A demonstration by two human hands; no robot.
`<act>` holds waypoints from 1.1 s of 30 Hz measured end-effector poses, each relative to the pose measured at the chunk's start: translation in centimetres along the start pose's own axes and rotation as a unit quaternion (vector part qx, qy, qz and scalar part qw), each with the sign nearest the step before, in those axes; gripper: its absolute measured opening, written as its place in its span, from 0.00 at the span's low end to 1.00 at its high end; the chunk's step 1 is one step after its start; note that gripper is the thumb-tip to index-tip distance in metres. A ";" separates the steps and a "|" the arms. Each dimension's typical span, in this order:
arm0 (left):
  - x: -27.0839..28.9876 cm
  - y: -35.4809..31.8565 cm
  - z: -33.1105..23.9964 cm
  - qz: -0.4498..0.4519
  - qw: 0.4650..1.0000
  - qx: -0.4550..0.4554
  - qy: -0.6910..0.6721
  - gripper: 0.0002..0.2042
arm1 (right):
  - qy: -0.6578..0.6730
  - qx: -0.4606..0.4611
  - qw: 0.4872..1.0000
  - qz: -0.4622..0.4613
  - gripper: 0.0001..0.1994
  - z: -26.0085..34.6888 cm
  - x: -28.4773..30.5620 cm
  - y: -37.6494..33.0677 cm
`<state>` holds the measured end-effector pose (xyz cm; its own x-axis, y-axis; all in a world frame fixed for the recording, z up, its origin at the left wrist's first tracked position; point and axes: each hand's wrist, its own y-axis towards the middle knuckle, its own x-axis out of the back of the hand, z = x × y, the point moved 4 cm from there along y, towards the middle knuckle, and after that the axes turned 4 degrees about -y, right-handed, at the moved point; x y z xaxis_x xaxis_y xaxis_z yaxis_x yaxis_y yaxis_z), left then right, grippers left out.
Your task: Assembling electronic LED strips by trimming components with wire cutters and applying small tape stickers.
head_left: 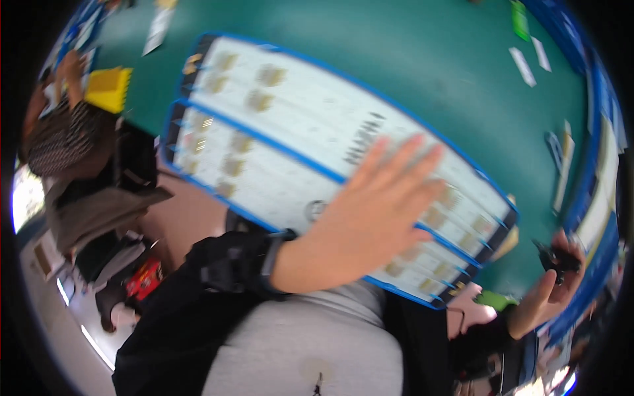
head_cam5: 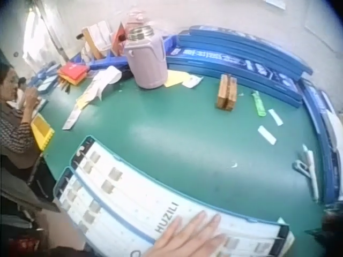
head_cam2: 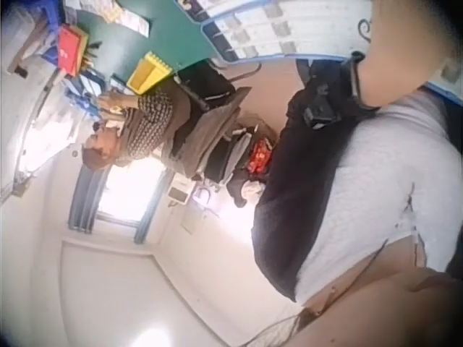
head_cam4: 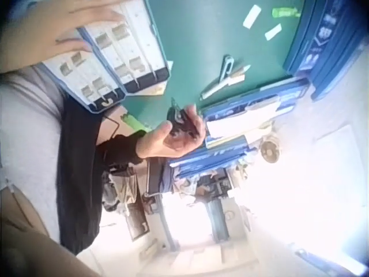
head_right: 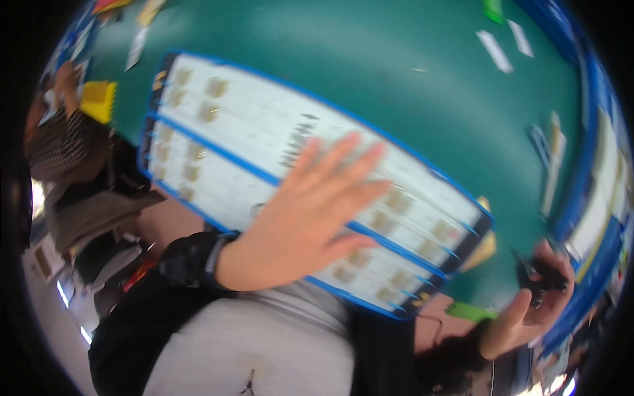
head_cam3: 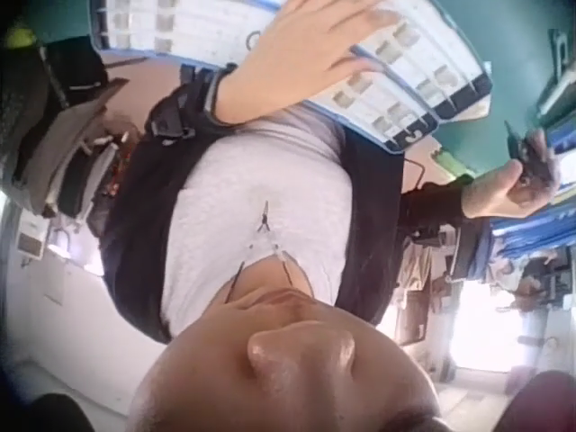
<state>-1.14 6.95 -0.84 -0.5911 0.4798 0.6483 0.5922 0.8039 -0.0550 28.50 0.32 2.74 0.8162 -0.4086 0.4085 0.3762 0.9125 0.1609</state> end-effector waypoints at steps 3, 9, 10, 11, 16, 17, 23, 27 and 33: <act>0.3 0.4 -0.7 0.020 1.000 -0.004 -0.003 0.29 | 0.252 0.046 0.966 0.023 0.33 3.0 -5.3 1.2; 0.4 0.9 -0.7 0.035 0.999 0.024 0.015 0.29 | 0.295 0.049 0.952 0.070 0.11 4.2 -11.2 2.4; 0.3 1.1 -0.7 0.042 0.999 0.028 0.015 0.29 | 0.289 0.057 0.954 0.053 0.09 3.7 -11.4 2.2; 0.2 1.2 -0.8 0.048 0.998 0.032 0.015 0.29 | 0.284 0.066 0.956 0.035 0.07 3.1 -11.6 2.1; 0.3 1.4 -1.0 0.051 0.997 0.045 0.022 0.29 | 0.279 0.076 0.957 0.035 0.08 2.6 -12.1 2.2; 0.3 1.4 -1.0 0.050 0.997 0.046 0.024 0.29 | 0.270 0.066 0.960 0.044 0.08 2.6 -12.2 2.2; 0.2 1.5 -1.0 0.051 0.997 0.054 0.017 0.28 | 0.239 0.051 0.968 0.050 0.09 2.6 -12.3 2.1; 0.1 1.5 -1.1 0.049 0.997 0.051 0.017 0.28 | 0.244 0.058 0.968 0.029 0.09 2.5 -12.0 2.1; 0.1 1.6 -1.3 0.050 0.997 0.055 0.023 0.28 | 0.194 0.035 0.978 0.071 0.10 2.9 -12.0 2.0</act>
<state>0.44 7.82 0.14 -0.5048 0.5456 0.6689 0.5820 0.7874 -0.2031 18.19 7.13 0.73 0.9680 -0.2434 0.0609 0.2278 0.9543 0.1936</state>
